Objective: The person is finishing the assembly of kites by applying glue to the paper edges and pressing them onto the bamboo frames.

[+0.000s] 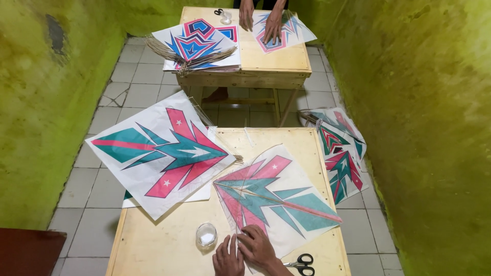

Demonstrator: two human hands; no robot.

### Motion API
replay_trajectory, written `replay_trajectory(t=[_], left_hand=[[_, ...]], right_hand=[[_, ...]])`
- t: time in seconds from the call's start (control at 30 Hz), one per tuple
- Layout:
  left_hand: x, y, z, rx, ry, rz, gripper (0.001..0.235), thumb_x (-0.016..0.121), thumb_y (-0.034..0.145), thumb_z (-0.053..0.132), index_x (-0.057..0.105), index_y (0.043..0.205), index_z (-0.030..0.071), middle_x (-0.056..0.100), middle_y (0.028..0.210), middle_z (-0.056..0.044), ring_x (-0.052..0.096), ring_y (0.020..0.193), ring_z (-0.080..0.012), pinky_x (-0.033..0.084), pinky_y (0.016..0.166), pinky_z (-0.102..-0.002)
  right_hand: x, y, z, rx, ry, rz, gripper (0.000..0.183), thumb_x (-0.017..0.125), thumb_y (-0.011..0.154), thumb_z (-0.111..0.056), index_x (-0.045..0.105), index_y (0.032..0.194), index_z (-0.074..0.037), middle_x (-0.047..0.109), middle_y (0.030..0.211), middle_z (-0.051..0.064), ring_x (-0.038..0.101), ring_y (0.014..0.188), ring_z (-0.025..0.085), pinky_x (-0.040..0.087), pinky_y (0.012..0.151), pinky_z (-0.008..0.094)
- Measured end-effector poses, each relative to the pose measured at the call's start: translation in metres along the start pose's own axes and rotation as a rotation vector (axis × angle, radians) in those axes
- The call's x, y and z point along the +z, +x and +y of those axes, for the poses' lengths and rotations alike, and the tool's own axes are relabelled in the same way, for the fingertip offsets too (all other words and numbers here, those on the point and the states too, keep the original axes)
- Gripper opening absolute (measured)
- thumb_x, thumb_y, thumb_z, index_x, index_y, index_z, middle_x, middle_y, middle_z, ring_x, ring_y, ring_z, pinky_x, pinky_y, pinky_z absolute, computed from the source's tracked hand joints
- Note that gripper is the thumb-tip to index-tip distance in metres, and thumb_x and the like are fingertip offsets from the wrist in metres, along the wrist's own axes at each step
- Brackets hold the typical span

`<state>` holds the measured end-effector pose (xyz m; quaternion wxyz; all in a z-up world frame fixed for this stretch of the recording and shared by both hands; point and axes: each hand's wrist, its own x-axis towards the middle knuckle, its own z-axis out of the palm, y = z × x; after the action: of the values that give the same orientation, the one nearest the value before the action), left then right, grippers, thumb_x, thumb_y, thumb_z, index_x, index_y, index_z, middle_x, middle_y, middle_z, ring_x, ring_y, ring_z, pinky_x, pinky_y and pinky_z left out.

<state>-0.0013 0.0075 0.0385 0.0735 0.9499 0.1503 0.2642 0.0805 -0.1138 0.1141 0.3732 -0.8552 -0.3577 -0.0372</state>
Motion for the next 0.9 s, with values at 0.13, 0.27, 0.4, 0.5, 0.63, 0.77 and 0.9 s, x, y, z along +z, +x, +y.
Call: replay_trajectory(t=[0.13, 0.27, 0.4, 0.5, 0.63, 0.77, 0.9], left_hand=[[-0.006, 0.000, -0.001, 0.018, -0.019, -0.014, 0.054, 0.053, 0.088, 0.045, 0.059, 0.141, 0.031, 0.060, 0.140, 0.006, 0.061, 0.110, -0.0173, 0.048, 0.082, -0.037], [-0.009, 0.005, 0.001, 0.021, -0.013, -0.002, 0.055, 0.056, 0.086, 0.044, 0.060, 0.139, 0.031, 0.061, 0.139, 0.007, 0.061, 0.110, -0.0170, 0.048, 0.081, -0.037], [-0.012, 0.006, 0.002, 0.019, -0.020, 0.029, 0.056, 0.056, 0.085, 0.046, 0.061, 0.138, 0.030, 0.061, 0.139, 0.007, 0.061, 0.110, -0.0170, 0.047, 0.085, -0.036], [-0.008, 0.005, 0.003, 0.000, -0.037, 0.061, 0.055, 0.056, 0.084, 0.045, 0.062, 0.137, 0.031, 0.062, 0.137, 0.007, 0.063, 0.108, -0.0179, 0.047, 0.079, -0.037], [0.001, 0.002, 0.004, -0.028, -0.023, 0.100, 0.054, 0.056, 0.083, 0.045, 0.064, 0.135, 0.032, 0.062, 0.137, 0.010, 0.062, 0.108, -0.0155, 0.047, 0.079, -0.036], [-0.002, 0.001, 0.004, -0.036, -0.048, 0.091, 0.057, 0.058, 0.081, 0.045, 0.063, 0.135, 0.028, 0.062, 0.138, 0.011, 0.063, 0.110, -0.0152, 0.048, 0.079, -0.035], [-0.006, 0.004, 0.004, -0.022, -0.073, 0.078, 0.056, 0.059, 0.082, 0.043, 0.062, 0.135, 0.026, 0.063, 0.137, 0.009, 0.063, 0.110, -0.0165, 0.049, 0.078, -0.036]], right_hand=[[0.001, -0.001, 0.001, -0.117, 0.001, 0.085, 0.024, 0.065, 0.099, -0.022, 0.072, 0.113, -0.004, 0.065, 0.117, 0.018, 0.060, 0.106, 0.036, 0.049, 0.093, 0.051], [0.004, -0.001, 0.005, -0.084, -0.007, 0.082, 0.024, 0.068, 0.097, -0.023, 0.073, 0.113, -0.006, 0.065, 0.119, 0.016, 0.060, 0.109, 0.035, 0.049, 0.095, 0.050], [0.002, -0.001, -0.001, -0.064, 0.003, 0.096, 0.022, 0.068, 0.097, -0.022, 0.073, 0.110, -0.005, 0.065, 0.118, 0.016, 0.061, 0.107, 0.035, 0.049, 0.094, 0.050], [0.003, 0.000, 0.000, -0.068, 0.013, 0.116, 0.020, 0.069, 0.095, -0.019, 0.074, 0.106, -0.003, 0.066, 0.115, 0.016, 0.062, 0.104, 0.034, 0.050, 0.091, 0.049], [-0.001, 0.002, -0.001, -0.092, 0.048, 0.124, 0.017, 0.070, 0.094, -0.015, 0.072, 0.107, -0.004, 0.065, 0.116, 0.016, 0.062, 0.104, 0.035, 0.049, 0.090, 0.049], [0.000, -0.003, 0.001, -0.063, 0.045, 0.074, 0.021, 0.070, 0.094, -0.018, 0.072, 0.111, -0.005, 0.065, 0.121, 0.016, 0.061, 0.109, 0.034, 0.048, 0.094, 0.050], [0.003, -0.006, 0.005, -0.038, 0.040, 0.047, 0.024, 0.070, 0.094, -0.020, 0.072, 0.113, -0.007, 0.064, 0.124, 0.015, 0.060, 0.112, 0.035, 0.047, 0.096, 0.051]])
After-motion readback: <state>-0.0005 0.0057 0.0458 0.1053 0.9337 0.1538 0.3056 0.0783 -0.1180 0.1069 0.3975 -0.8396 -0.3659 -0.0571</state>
